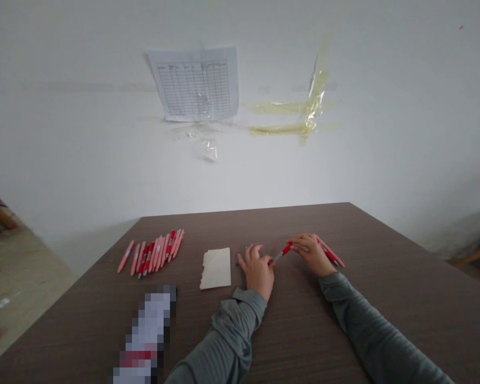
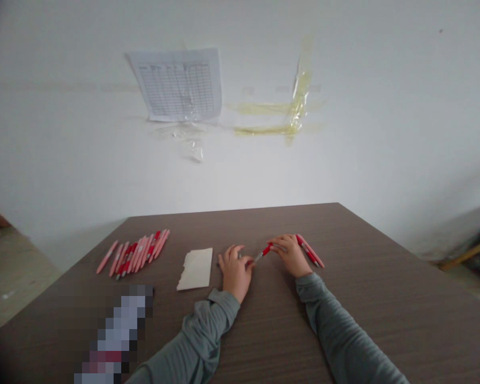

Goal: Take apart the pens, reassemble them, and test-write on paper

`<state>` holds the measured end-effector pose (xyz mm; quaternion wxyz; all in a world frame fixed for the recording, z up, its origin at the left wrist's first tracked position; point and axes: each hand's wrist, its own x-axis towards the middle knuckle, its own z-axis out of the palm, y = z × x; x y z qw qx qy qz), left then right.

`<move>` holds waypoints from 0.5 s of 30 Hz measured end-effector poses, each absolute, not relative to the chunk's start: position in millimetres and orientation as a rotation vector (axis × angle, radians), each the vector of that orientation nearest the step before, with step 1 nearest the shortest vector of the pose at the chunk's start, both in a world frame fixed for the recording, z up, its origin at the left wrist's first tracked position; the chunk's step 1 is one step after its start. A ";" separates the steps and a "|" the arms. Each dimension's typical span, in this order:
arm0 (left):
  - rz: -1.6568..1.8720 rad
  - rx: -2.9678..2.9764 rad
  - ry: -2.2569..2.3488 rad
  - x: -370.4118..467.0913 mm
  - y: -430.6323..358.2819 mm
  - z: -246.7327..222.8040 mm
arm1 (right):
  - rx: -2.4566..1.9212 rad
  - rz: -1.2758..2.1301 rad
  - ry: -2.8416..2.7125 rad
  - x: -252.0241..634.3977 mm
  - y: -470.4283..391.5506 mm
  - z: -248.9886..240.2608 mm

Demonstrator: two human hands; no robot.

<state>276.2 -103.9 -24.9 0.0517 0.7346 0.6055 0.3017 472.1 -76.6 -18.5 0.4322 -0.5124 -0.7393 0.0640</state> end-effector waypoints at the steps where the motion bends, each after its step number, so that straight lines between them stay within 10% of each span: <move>1: 0.922 2.232 1.844 276.2 -103.8 -25.2 | -1.279 0.166 -1.840 471.9 -76.6 -18.2; 15: 0.920 2.250 1.842 276.4 -104.8 -24.8 | -1.264 0.207 -1.832 473.6 -74.1 -21.0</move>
